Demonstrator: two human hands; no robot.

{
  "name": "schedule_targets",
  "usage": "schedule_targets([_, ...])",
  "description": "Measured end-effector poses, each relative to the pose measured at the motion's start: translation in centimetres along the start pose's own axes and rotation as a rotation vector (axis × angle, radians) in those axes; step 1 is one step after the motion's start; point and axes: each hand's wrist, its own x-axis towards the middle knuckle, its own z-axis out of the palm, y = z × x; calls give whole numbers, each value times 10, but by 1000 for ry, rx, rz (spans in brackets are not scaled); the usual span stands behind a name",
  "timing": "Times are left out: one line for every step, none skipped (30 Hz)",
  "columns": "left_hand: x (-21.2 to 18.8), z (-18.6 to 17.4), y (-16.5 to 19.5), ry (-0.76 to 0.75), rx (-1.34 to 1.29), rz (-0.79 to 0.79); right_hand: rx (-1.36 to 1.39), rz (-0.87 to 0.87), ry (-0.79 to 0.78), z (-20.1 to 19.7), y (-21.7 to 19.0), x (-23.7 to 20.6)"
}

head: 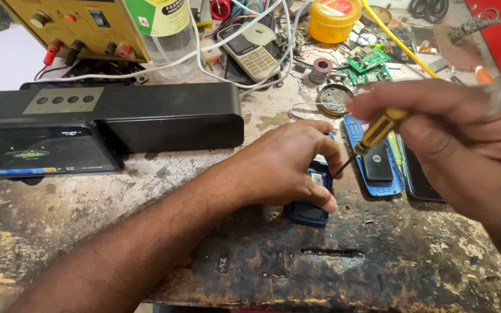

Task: The person removes the back cover of a blue mobile phone, then uses a screwdriver to remove screws from the phone's frame. They use tweezers to detach internal components and extract the motherboard from the casing.

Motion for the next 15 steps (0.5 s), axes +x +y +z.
schedule_targets([1, 0, -2, -24, -5, -25, -74, -62, 7, 3, 2, 0])
schedule_targets([1, 1, -4, 12, 13, 19, -149, -122, 11, 5, 3, 0])
schedule_targets([2, 3, -5, 47, 28, 63, -160, -134, 12, 4, 2, -1])
schedule_targets([3, 4, -5, 82, 44, 111, -172, -147, 13, 5, 4, -1])
schedule_targets([3, 4, -6, 83, 40, 124, -120, -118, 9, 3, 3, -2])
schedule_targets([3, 3, -6, 84, 37, 135, -67, -90, 4, 3, 3, -2])
schedule_targets([2, 2, -6, 83, 33, 145, -187, -112, 1, 2, 3, -2])
schedule_targets([1, 2, -5, 62, 29, 111, -308, -134, -1, 3, 3, -2])
schedule_targets([1, 1, -3, 42, 26, 79, -428, -157, -2, 4, 2, -1])
schedule_targets([1, 1, -2, 21, 21, 46, -328, -151, 22, 5, 1, 0])
schedule_targets([0, 0, 0, 13, 23, 35, -228, -144, 46, 8, 0, 1])
schedule_targets([-1, -1, 1, 6, 27, 25, -156, -124, 51, 9, -1, 2])
schedule_targets([0, -2, 2, 2, 31, 16, -83, -104, 58, 10, -3, 3])
schedule_targets([0, -3, 2, 2, 29, 27, -37, -69, 45, 10, -5, 4])
schedule_targets([0, -3, 2, 1, 27, 37, 12, -33, 32, 10, -5, 5])
